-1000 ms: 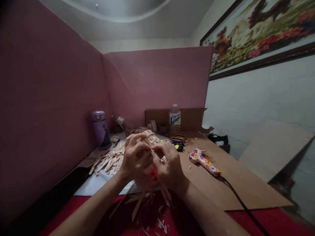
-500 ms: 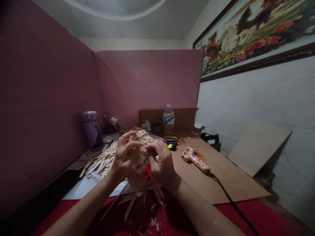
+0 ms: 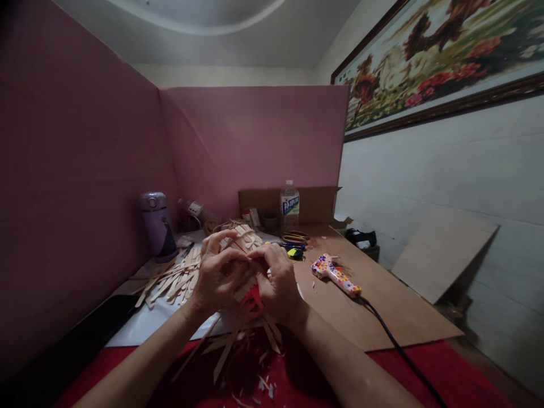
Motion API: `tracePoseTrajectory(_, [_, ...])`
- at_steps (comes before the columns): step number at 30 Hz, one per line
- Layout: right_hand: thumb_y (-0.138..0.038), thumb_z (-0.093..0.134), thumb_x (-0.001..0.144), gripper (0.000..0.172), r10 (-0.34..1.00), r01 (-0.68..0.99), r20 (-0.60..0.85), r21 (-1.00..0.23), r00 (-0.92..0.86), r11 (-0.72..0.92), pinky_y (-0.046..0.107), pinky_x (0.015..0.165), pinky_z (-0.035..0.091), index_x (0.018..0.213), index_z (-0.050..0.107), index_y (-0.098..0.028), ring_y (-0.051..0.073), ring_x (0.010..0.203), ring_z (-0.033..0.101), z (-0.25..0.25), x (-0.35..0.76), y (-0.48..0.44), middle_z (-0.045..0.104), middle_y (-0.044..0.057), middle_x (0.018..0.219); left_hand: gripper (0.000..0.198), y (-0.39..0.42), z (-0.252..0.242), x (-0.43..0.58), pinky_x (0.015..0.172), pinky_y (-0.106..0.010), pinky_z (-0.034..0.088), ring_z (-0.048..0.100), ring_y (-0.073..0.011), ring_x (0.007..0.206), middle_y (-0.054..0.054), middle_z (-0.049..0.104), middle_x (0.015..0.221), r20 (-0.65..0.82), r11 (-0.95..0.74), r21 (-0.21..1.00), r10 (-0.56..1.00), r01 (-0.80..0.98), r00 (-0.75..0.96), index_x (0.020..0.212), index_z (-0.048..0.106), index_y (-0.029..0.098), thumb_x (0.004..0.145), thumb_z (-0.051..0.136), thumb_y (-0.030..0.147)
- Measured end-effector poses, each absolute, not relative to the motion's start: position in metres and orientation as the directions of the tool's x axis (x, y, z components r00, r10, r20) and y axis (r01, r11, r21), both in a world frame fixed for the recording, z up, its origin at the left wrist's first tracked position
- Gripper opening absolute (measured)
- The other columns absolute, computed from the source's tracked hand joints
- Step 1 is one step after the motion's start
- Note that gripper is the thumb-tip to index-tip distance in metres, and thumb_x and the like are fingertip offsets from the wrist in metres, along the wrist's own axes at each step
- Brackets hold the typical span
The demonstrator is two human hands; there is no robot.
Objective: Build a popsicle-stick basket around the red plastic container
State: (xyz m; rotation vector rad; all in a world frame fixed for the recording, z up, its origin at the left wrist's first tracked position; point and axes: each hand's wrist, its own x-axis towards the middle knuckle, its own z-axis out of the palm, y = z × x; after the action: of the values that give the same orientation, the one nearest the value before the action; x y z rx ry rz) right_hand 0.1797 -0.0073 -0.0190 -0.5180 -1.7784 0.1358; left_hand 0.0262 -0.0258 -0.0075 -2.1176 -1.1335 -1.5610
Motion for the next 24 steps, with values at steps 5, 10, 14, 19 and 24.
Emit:
tracePoseTrajectory(5, [-0.015,0.048,0.089,0.011,0.412,0.262,0.892,-0.358,-0.188,0.896,0.034,0.076,0.045,0.092,0.057,-0.021,0.020,0.086,0.056,-0.0162,0.1809,-0.0094,0.062,0.004,0.089,0.005,-0.0256,-0.0062,0.0259,0.099,-0.044,0.035,0.044,-0.0259,0.116,-0.005,0.052,0.121,0.900,-0.658,0.218,0.421,0.721,0.113,0.081,0.068,0.025,0.077,0.068,0.023])
tracePoseTrajectory(10, [-0.014,0.049,0.088,0.012,0.404,0.259,0.897,-0.354,-0.177,0.899,0.032,0.075,0.044,0.090,0.057,-0.021,0.019,0.084,0.056,-0.0161,0.1808,-0.0085,0.061,0.004,0.088,0.004,-0.0263,-0.0056,0.0261,0.099,-0.044,0.035,0.043,-0.0261,0.117,-0.005,0.051,0.121,0.894,-0.659,0.224,0.432,0.718,0.117,0.081,0.067,0.024,0.078,0.065,0.021])
tracePoseTrajectory(14, [-0.013,0.050,0.089,0.011,0.414,0.260,0.892,-0.362,-0.181,0.895,0.033,0.076,0.043,0.089,0.057,-0.021,0.019,0.085,0.055,-0.0185,0.1803,-0.0061,0.061,0.004,0.088,0.011,-0.0289,-0.0060,0.0255,0.099,-0.045,0.036,0.043,-0.0263,0.117,-0.006,0.049,0.124,0.886,-0.666,0.242,0.449,0.706,0.120,0.087,0.065,0.024,0.078,0.062,0.019])
tracePoseTrajectory(19, [-0.012,0.050,0.088,0.012,0.412,0.249,0.896,-0.365,-0.168,0.897,0.033,0.077,0.043,0.090,0.058,-0.021,0.019,0.086,0.054,-0.0199,0.1797,-0.0041,0.061,0.003,0.089,0.028,-0.0295,-0.0065,0.0238,0.104,-0.046,0.035,0.042,-0.0256,0.123,-0.009,0.042,0.131,0.873,-0.707,0.333,0.481,0.624,0.080,0.103,0.059,0.020,0.077,0.052,0.013])
tracePoseTrajectory(24, [-0.013,0.050,0.089,0.011,0.402,0.250,0.899,-0.355,-0.172,0.901,0.032,0.075,0.043,0.088,0.057,-0.022,0.019,0.083,0.054,-0.0191,0.1797,-0.0047,0.061,0.003,0.086,0.036,-0.0250,-0.0061,0.0234,0.109,-0.046,0.033,0.040,-0.0243,0.128,-0.012,0.043,0.135,0.882,-0.697,0.356,0.470,0.622,0.022,0.122,0.050,0.018,0.086,0.051,0.021])
